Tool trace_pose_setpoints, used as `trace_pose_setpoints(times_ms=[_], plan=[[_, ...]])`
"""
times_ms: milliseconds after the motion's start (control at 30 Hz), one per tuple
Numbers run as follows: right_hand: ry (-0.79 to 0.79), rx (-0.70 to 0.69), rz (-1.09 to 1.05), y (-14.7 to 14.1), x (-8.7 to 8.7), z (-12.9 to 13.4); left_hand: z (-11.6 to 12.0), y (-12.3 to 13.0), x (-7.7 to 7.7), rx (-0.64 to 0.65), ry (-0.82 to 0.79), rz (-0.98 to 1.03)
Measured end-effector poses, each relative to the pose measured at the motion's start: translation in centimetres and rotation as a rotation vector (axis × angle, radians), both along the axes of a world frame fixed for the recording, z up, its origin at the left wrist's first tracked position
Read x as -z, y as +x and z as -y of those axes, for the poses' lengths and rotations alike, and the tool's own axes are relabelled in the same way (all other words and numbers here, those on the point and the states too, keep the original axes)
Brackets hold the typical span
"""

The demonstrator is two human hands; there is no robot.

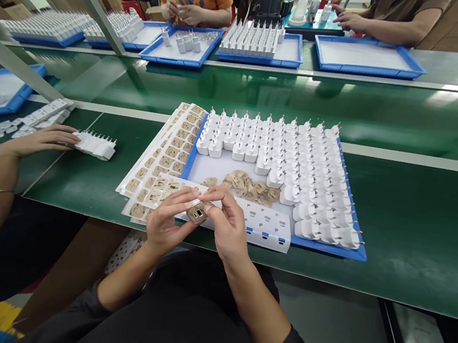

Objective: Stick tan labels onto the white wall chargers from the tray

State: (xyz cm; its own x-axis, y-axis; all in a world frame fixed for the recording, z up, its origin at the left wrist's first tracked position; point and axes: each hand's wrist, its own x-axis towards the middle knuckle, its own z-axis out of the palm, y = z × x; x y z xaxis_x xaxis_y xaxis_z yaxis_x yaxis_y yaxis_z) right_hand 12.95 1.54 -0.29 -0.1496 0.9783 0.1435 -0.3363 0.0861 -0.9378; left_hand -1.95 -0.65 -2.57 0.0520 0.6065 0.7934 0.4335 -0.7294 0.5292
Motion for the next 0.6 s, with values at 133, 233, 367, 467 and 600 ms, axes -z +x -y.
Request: trace_pose_setpoints(times_ms=[133, 233, 367, 467, 600], plan=[[0.024, -0.13, 0.036, 0.9, -0.2, -0.2, 0.0, -0.2, 0.3, 0.029, -0.085, 0.084], [0.112, -0.128, 0.12, 1.4, -0.7, -0.5, 0.1, -0.3, 0.4, 0.059, -0.111, 0.109], [0.461, 0.091, 0.402, 1.6, -1.1, -0.8, 0.5, -0.1, 0.5, 0.069, -0.187, 0.144], [0.777, 0.179, 0.513, 1.8, -1.0, -0.7, 0.8, -0.2, 0.4, 0.031, -0.333, 0.178], [0.709, 0.134, 0.368, 2.7, -0.3, -0.8, 0.7, -1.2, 0.4, -0.049, -0.487, 0.234]])
